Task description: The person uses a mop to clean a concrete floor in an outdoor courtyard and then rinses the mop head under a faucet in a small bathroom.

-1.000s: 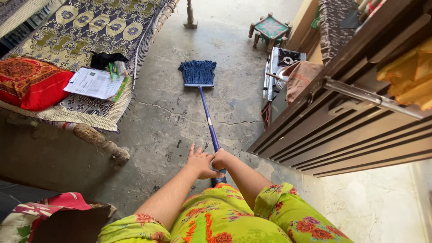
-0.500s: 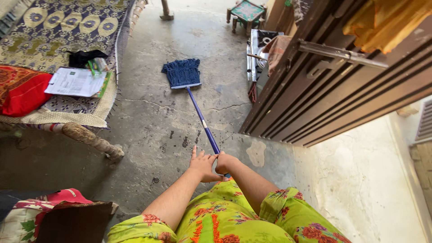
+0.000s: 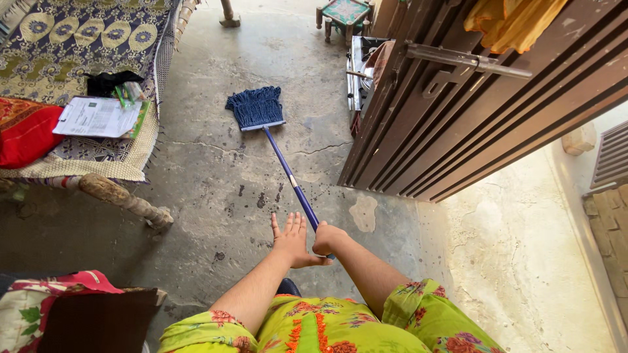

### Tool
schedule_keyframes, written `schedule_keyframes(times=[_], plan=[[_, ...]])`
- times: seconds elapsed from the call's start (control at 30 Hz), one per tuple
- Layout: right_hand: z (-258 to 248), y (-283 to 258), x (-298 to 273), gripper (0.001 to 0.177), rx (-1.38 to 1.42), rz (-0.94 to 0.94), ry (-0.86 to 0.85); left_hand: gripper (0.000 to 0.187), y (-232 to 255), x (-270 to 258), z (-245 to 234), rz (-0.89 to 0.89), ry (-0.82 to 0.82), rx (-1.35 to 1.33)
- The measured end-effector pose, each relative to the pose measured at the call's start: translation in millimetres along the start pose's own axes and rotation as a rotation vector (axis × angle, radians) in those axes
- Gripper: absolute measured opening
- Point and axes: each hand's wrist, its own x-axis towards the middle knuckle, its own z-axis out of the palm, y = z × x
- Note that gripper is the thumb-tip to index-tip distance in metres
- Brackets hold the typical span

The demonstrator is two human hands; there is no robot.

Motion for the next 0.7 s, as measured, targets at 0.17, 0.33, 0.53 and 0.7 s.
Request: schedule_keyframes(times=[0.17,0.33,0.53,0.7], plan=[[18,40,-23,0.062,0.015,-0.012,0.007,0.160,43,-12,21,0.027,0.092,0.014],[40,90,-49,0.058,0.087,-0.054,0.033,0.154,90,-27,47,0.063,0.171,-0.016],[79,151,-99,0.075,0.101,-0.122,0.058,0.135,149,-38,94,0.198,0.193,0.020],[101,198,-149,0.062,0.052,-0.151,-0.022,0.084,190,-15,142,0.196,0.280,0.158]])
